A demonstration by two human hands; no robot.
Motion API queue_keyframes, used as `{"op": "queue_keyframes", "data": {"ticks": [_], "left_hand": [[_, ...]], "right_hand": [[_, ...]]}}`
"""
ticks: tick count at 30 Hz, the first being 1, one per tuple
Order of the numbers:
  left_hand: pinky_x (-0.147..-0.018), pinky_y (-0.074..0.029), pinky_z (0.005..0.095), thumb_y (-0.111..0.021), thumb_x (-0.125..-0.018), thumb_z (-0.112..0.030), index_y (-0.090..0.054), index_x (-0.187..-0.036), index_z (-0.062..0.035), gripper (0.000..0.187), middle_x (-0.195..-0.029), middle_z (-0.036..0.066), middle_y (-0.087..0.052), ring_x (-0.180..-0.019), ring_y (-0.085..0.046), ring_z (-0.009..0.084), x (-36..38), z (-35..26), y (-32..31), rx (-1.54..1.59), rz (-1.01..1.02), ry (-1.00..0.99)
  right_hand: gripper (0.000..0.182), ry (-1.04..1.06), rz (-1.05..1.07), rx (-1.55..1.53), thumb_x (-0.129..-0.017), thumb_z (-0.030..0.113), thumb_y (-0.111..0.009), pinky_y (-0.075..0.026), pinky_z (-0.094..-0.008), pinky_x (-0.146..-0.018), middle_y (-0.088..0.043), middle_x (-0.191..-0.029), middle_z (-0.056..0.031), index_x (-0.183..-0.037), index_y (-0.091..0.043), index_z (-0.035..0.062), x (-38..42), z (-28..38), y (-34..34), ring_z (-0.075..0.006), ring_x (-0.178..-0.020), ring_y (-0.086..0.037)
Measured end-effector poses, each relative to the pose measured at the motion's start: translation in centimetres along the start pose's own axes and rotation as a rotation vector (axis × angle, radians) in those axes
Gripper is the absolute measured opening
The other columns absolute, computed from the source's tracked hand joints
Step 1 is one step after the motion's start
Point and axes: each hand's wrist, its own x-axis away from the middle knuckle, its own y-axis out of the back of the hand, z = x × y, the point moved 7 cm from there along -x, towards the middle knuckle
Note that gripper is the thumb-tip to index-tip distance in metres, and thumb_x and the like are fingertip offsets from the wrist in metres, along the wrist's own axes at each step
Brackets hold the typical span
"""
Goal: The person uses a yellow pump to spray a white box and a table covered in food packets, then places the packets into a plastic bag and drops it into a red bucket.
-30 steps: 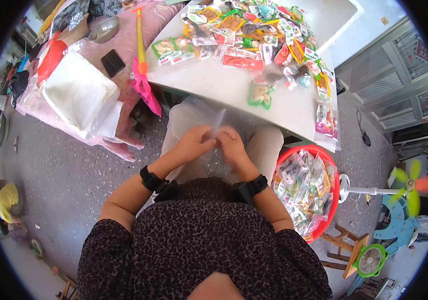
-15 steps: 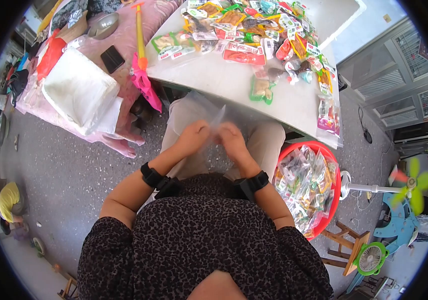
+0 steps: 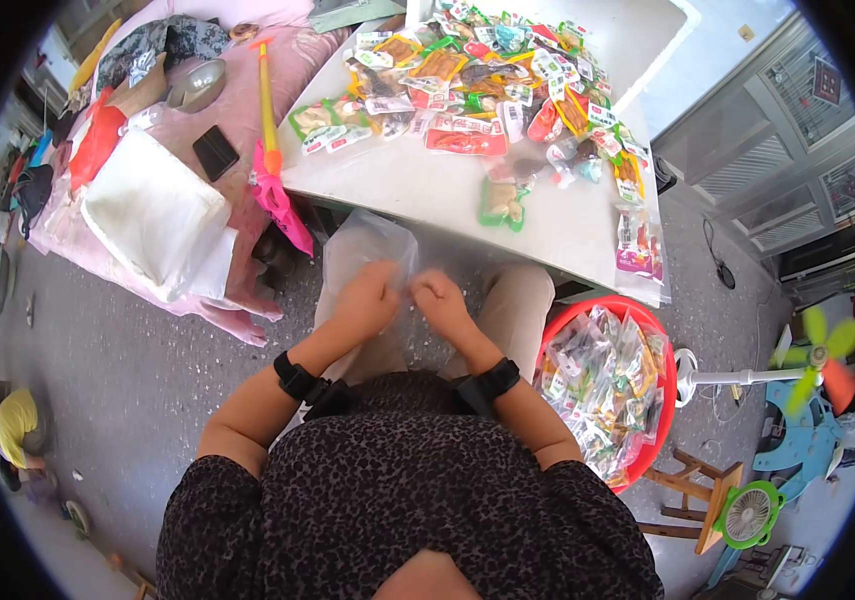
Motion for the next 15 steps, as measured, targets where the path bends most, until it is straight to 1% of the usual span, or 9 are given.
{"op": "queue_keyframes", "data": {"ticks": [1,4,7,8,9,11,12,15], "left_hand": [[-0.067,-0.041,0.0377,-0.048,-0.07,-0.01,-0.052,-0.088,-0.0027,0.02,-0.084,0.017,-0.053,-0.077,-0.051,0.0329,-0.2,0.8,0.3,0.065,0.02,0.083],[-0.064,-0.042,0.0371,-0.047,-0.07,-0.007,-0.052,-0.084,-0.0016,0.016,-0.079,0.016,-0.054,-0.072,-0.052,0.033,-0.9,1.4,2.6,0.064,-0.107,0.068],[-0.061,-0.043,0.0372,-0.047,-0.07,-0.006,-0.052,-0.082,-0.0012,0.014,-0.074,0.015,-0.053,-0.067,-0.052,0.0318,-1.7,-2.1,6.4,-0.097,-0.353,-0.206],[-0.057,-0.041,0.0371,-0.051,-0.068,-0.005,-0.053,-0.082,-0.0016,0.015,-0.07,0.014,-0.051,-0.063,-0.051,0.0301,-2.1,-3.1,7.3,-0.183,-0.377,-0.28],[-0.056,-0.041,0.0368,-0.052,-0.067,-0.005,-0.053,-0.082,-0.0018,0.016,-0.069,0.014,-0.051,-0.061,-0.05,0.0294,-2.5,-4.2,8.1,-0.272,-0.408,-0.345],[-0.053,-0.04,0.0362,-0.055,-0.065,-0.005,-0.054,-0.083,-0.0023,0.018,-0.066,0.012,-0.049,-0.058,-0.049,0.0279,-3.4,-6.3,9.3,-0.452,-0.471,-0.475],[-0.05,-0.038,0.0346,-0.057,-0.063,-0.005,-0.054,-0.083,-0.0031,0.02,-0.063,0.009,-0.046,-0.056,-0.048,0.0259,-4.0,-7.1,9.9,-0.504,-0.529,-0.549],[-0.05,-0.038,0.0344,-0.057,-0.063,-0.005,-0.055,-0.083,-0.003,0.02,-0.062,0.009,-0.044,-0.057,-0.048,0.0247,-6.0,-8.1,10.5,-0.564,-0.604,-0.624]], "right_hand": [[0.007,-0.009,-0.01,0.005,-0.072,0.004,-0.045,-0.04,-0.0237,-0.057,-0.05,-0.065,-0.0053,-0.067,-0.049,0.002,-0.2,0.2,0.1,-0.0108,-0.061,-0.047],[0.006,-0.024,-0.033,0.019,-0.072,0.004,-0.045,-0.039,-0.0237,-0.056,-0.05,-0.065,-0.0055,-0.068,-0.049,0.0018,-0.6,0.9,0.3,-0.0111,-0.061,-0.047],[0.007,-0.007,-0.042,0.027,-0.074,0.006,-0.046,-0.039,-0.0231,-0.057,-0.051,-0.067,-0.0051,-0.07,-0.051,0.0017,-1.9,1.7,0.2,-0.0108,-0.062,-0.048],[0.008,-0.004,-0.047,0.022,-0.075,0.007,-0.047,-0.039,-0.0225,-0.057,-0.051,-0.068,-0.0046,-0.072,-0.053,0.0019,-2.4,2.2,0.1,-0.0105,-0.063,-0.048],[0.009,0.0,-0.051,0.017,-0.075,0.008,-0.047,-0.039,-0.0219,-0.058,-0.051,-0.069,-0.004,-0.073,-0.054,0.002,-2.9,2.6,0.1,-0.0103,-0.064,-0.048],[0.009,0.012,-0.089,-0.024,-0.075,0.008,-0.048,-0.04,-0.0237,-0.059,-0.052,-0.072,-0.006,-0.076,-0.054,0.0016,-4.0,3.8,1.1,-0.0126,-0.066,-0.05],[0.009,0.018,-0.107,-0.044,-0.075,0.008,-0.048,-0.04,-0.0246,-0.06,-0.053,-0.073,-0.007,-0.077,-0.054,0.0013,-4.5,4.1,1.8,-0.0138,-0.067,-0.05],[0.011,0.27,-0.377,0.296,-0.072,0.005,-0.051,-0.042,-0.0273,-0.061,-0.053,-0.073,-0.0108,-0.082,-0.053,0.001,-5.2,6.4,6.5,-0.0192,-0.067,-0.052]]}}
